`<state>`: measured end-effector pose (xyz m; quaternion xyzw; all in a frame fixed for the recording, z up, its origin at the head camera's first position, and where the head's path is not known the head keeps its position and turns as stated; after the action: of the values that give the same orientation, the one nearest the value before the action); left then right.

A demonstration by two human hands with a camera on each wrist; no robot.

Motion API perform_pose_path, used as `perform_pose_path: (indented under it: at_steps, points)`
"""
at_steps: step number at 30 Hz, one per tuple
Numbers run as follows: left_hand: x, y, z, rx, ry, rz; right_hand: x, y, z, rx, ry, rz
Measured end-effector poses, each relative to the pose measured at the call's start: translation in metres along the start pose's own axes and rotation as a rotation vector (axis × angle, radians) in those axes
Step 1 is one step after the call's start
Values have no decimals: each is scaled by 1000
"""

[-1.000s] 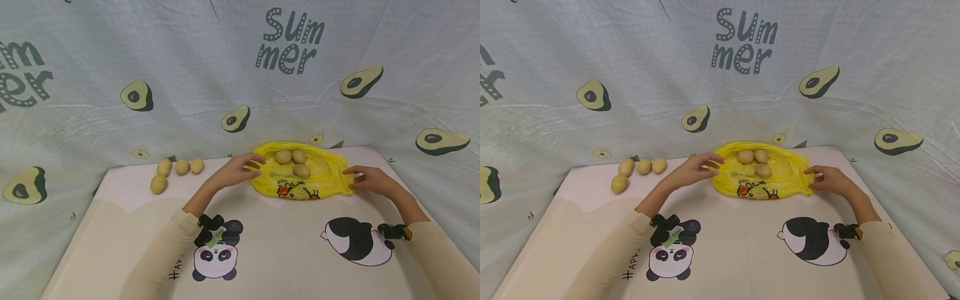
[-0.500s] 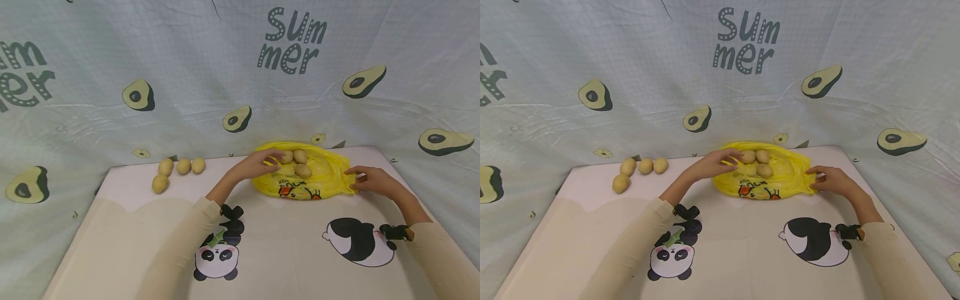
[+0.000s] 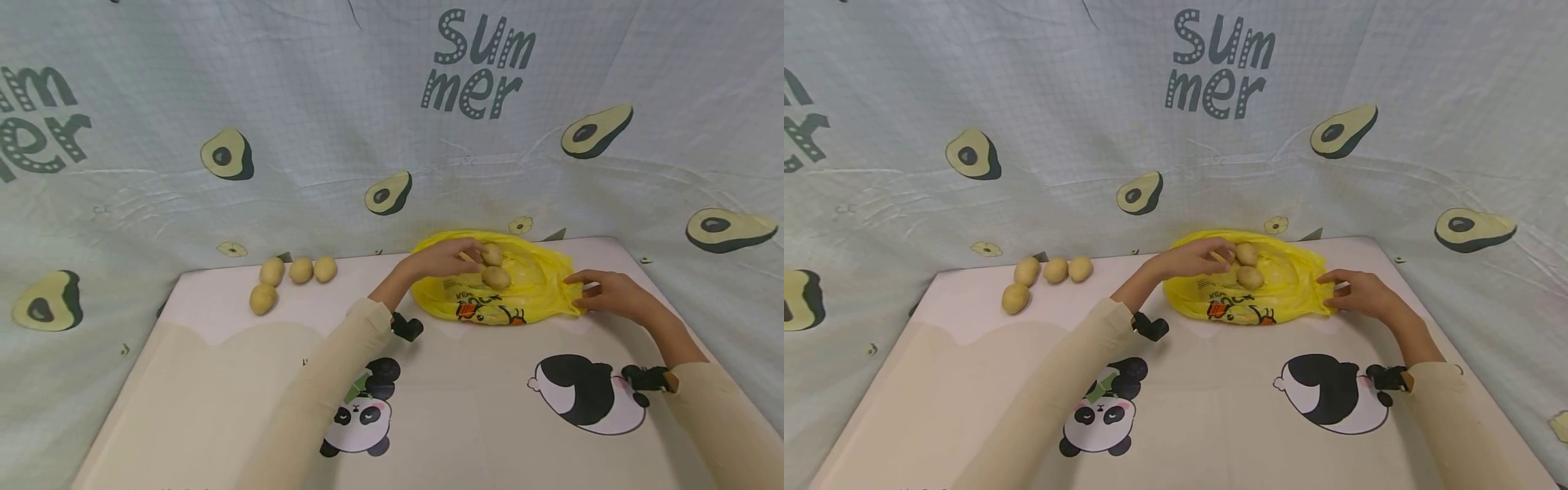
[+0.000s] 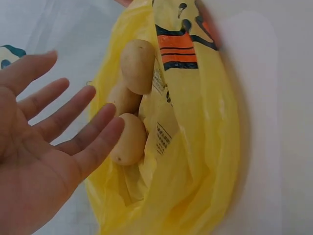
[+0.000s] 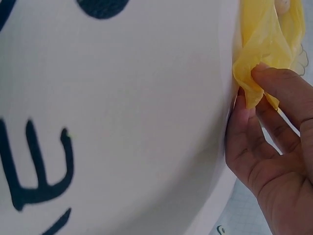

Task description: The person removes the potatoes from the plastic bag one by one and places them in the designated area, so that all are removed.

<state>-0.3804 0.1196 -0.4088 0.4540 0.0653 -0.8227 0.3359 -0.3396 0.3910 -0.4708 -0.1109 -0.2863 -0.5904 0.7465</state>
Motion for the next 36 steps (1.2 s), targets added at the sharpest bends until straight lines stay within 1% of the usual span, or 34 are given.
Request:
perform_pose_path:
  at_steps: [2,5,8,9,10,14,16,18,21,24,25,28,33,36]
  points:
    - [0,-6,-6,41,-13,13,-1,0,0,1,-8,-4]
    - [-2,-16,-16,114,-52,5,-2,0,-1,-1,-17,-10]
    - [-4,-26,-23,157,-115,-15,-2,0,-1,-3,-17,-6]
    - [-5,-29,-24,164,-129,-10,-1,0,-1,-5,-13,-4]
    - [-4,-32,-25,172,-132,1,-1,0,0,-6,-8,-1]
    - [-2,-41,-30,214,-76,76,-1,1,1,-6,-6,-6]
    - [-1,-44,-33,225,-65,112,-1,1,1,-4,-13,-5]
    - [-2,-46,-36,234,-79,120,0,0,0,-1,-18,2]
    - [0,-51,-40,214,-85,147,1,0,0,-1,-21,7]
    - [4,-55,-41,168,-96,191,0,0,0,-5,-12,4]
    - [5,-55,-40,142,-104,211,0,0,1,-6,-13,2]
    - [5,-55,-41,104,-122,231,0,1,0,-8,-15,-1]
    - [4,-54,-44,81,-65,225,-2,0,-1,-10,-18,2]
    - [4,-53,-45,71,-58,211,-3,0,-1,-16,-9,5]
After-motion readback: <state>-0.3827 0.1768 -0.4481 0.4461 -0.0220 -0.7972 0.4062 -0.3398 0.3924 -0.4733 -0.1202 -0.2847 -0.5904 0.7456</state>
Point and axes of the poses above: each hand's wrist, its own y-axis away from the middle knuckle, its own z-axis out of the back of the hand, x = y × z, the point moved 10 cm from there along -y, towards the middle knuckle, and after that the axes turned 8 degrees about z, right-handed, at the moved point
